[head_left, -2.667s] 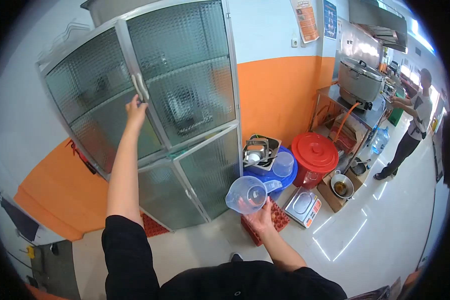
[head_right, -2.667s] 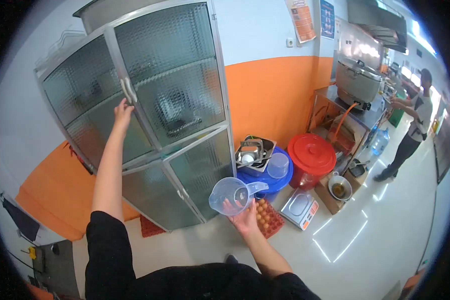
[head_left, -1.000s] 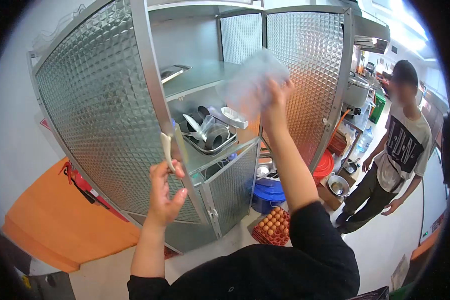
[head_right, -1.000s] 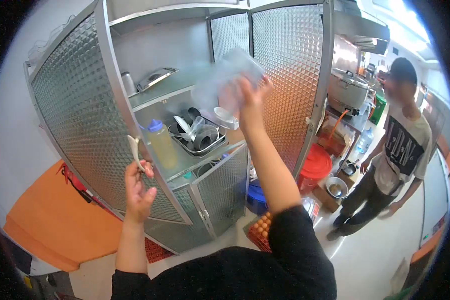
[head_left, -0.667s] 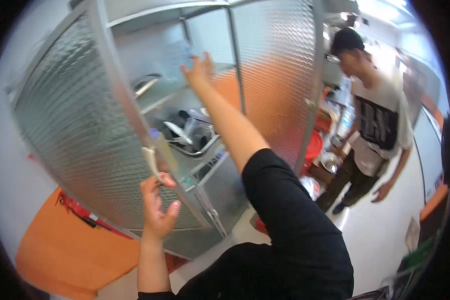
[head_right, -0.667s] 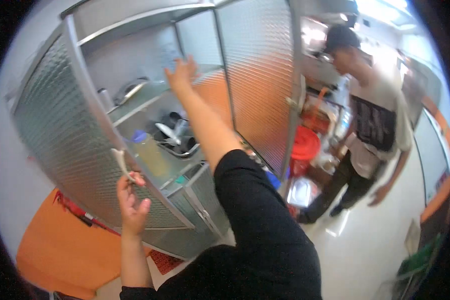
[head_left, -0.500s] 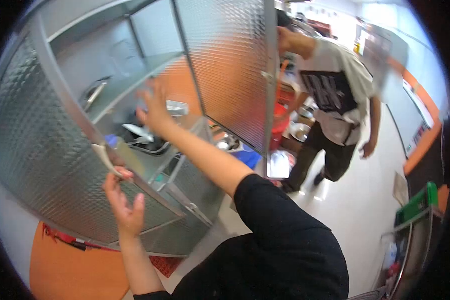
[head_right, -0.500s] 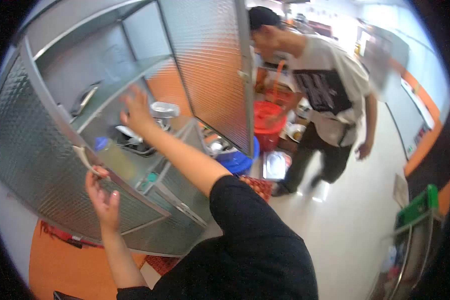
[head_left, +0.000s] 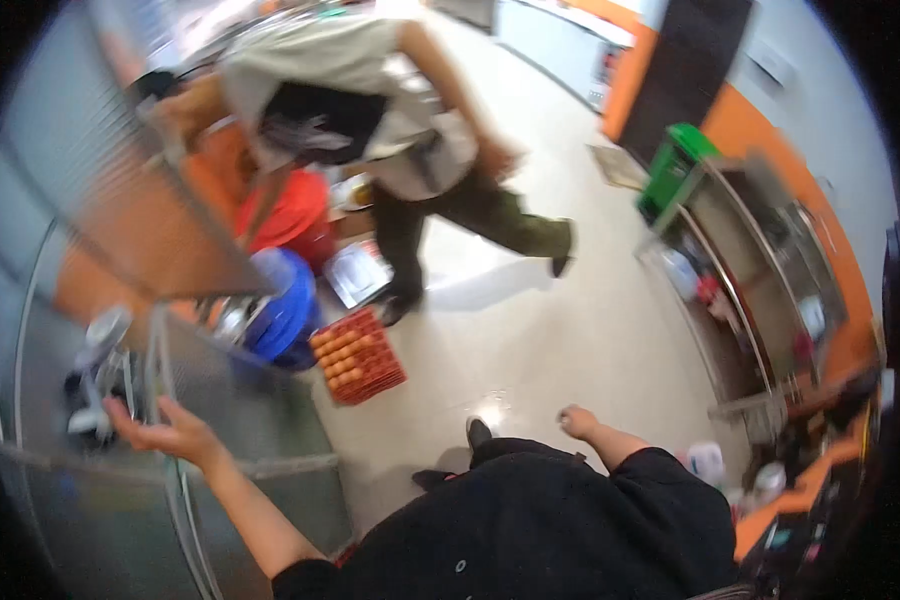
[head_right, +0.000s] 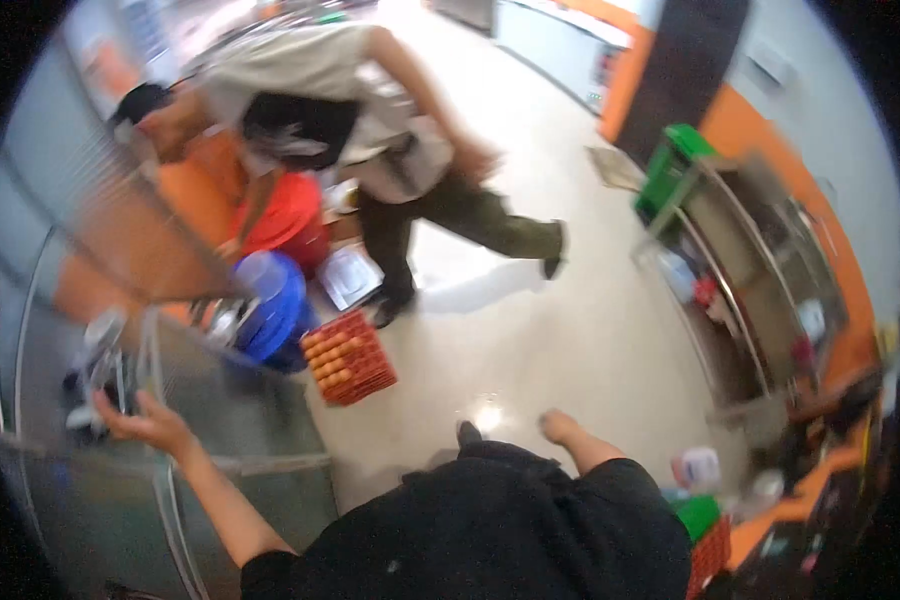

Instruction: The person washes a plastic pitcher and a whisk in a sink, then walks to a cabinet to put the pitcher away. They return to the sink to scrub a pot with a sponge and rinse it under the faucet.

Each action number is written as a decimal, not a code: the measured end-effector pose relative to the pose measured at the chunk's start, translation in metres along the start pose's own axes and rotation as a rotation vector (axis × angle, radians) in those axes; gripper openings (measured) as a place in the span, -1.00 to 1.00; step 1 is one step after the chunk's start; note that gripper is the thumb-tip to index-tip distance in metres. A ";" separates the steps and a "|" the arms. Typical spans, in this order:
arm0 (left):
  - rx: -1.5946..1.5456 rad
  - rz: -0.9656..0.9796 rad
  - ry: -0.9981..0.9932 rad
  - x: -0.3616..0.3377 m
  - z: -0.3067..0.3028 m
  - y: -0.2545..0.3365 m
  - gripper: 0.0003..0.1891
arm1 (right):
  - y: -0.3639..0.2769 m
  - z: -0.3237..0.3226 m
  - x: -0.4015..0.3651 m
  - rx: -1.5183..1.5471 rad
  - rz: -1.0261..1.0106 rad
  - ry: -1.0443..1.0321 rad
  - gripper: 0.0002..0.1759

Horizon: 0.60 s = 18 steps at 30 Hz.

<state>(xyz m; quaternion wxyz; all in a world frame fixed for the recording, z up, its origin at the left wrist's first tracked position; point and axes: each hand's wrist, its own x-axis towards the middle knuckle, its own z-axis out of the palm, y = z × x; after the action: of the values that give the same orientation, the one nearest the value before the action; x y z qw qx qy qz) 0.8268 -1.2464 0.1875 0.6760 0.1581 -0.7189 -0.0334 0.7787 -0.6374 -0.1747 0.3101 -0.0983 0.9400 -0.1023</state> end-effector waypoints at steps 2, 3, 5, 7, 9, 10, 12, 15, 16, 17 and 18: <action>0.063 0.301 -0.457 -0.045 0.050 0.048 -0.40 | 0.119 0.042 -0.047 0.251 0.679 0.141 -0.60; 0.093 0.406 -0.614 -0.044 0.072 0.083 -0.43 | 0.154 0.047 -0.078 0.377 0.869 0.225 -0.60; 0.195 0.628 -0.911 -0.046 0.100 0.144 -0.48 | 0.213 0.077 -0.124 0.578 1.129 0.356 -0.59; 0.293 0.752 -0.774 -0.044 0.135 0.141 -0.60 | 0.267 0.126 -0.142 0.811 1.246 0.382 -0.61; 0.369 0.385 -0.960 -0.050 0.176 0.077 -0.64 | 0.331 0.184 -0.133 0.949 1.215 0.201 -0.63; 0.219 0.518 -0.636 -0.059 0.196 0.020 -0.58 | 0.367 0.202 -0.124 0.918 1.147 0.042 -0.64; 0.314 0.166 -0.847 -0.041 0.171 0.004 -0.59 | 0.358 0.184 -0.141 0.852 0.902 0.282 -0.68; 0.645 0.183 -0.772 -0.035 0.095 0.110 -0.59 | 0.401 0.173 -0.145 0.986 0.795 0.277 -0.71; 0.519 0.203 -0.661 -0.065 0.091 0.157 -0.59 | 0.405 0.153 -0.152 1.025 0.813 0.294 -0.71; 0.353 0.215 -0.622 -0.101 0.091 0.208 -0.59 | 0.420 0.149 -0.151 1.040 0.789 0.352 -0.71; 0.193 0.223 -0.641 -0.138 0.095 0.262 -0.59 | 0.435 0.145 -0.147 1.054 0.766 0.416 -0.70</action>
<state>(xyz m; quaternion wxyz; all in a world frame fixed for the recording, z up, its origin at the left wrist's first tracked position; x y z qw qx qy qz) 0.6904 -0.9767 0.1153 0.3972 0.1235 -0.9073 0.0608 0.9289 -0.2021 -0.3162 0.1439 0.4272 0.7731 -0.4463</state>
